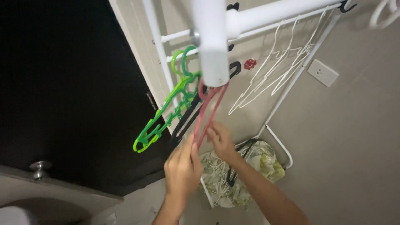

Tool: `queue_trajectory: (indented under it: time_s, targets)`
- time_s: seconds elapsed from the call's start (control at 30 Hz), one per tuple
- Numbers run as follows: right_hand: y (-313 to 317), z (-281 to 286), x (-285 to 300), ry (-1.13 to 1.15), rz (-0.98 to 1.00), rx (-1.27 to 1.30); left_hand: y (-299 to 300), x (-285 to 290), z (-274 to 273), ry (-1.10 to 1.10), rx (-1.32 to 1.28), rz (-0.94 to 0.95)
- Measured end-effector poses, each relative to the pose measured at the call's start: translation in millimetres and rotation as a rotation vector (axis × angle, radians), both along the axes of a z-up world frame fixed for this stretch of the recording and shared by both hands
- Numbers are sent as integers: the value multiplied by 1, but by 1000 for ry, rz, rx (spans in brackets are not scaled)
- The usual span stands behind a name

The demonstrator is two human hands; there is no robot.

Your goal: The person organizes a pile of mixed plastic and wire hangers on a white metal rack, sorting them by color and type. They then pick up a green and white patterned curtain and hang it on the rack using white plastic rings.

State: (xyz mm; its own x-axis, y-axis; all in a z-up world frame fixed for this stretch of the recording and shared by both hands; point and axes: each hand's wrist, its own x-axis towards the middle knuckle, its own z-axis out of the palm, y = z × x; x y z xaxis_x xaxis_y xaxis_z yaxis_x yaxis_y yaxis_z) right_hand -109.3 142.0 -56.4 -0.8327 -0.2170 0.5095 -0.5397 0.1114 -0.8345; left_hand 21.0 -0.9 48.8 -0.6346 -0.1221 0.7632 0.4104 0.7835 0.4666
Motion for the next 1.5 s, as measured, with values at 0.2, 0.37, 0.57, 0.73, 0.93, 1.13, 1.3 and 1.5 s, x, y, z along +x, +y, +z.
queue_trajectory:
  time_s: [0.2, 0.37, 0.57, 0.73, 0.93, 1.13, 1.3, 1.5]
  targets:
    - [-16, 41, -24, -103, 98, -433, 0, -37, 50, -31, 28, 8]
    - [-26, 56, -38, -238, 79, -499, -9, -70, 67, 30, -16, -18]
    - [-33, 63, -42, -369, 14, -404, -19, -93, 77, -81, -78, -15]
    - [-36, 53, -43, -418, 31, -467, -13, -104, 72, -258, -189, 1]
    - [-32, 10, -55, -257, 37, -457, 7, -95, 54, -142, -174, 76]
    - [-16, -118, -73, -237, 407, -667, 33, -85, -1, 409, -193, -202]
    - [29, -169, -74, 19, 325, -188, 58, -107, -76, 60, -95, -443]
    - [100, -288, -106, -505, 67, -157, 79, -164, -234, -271, 26, -345]
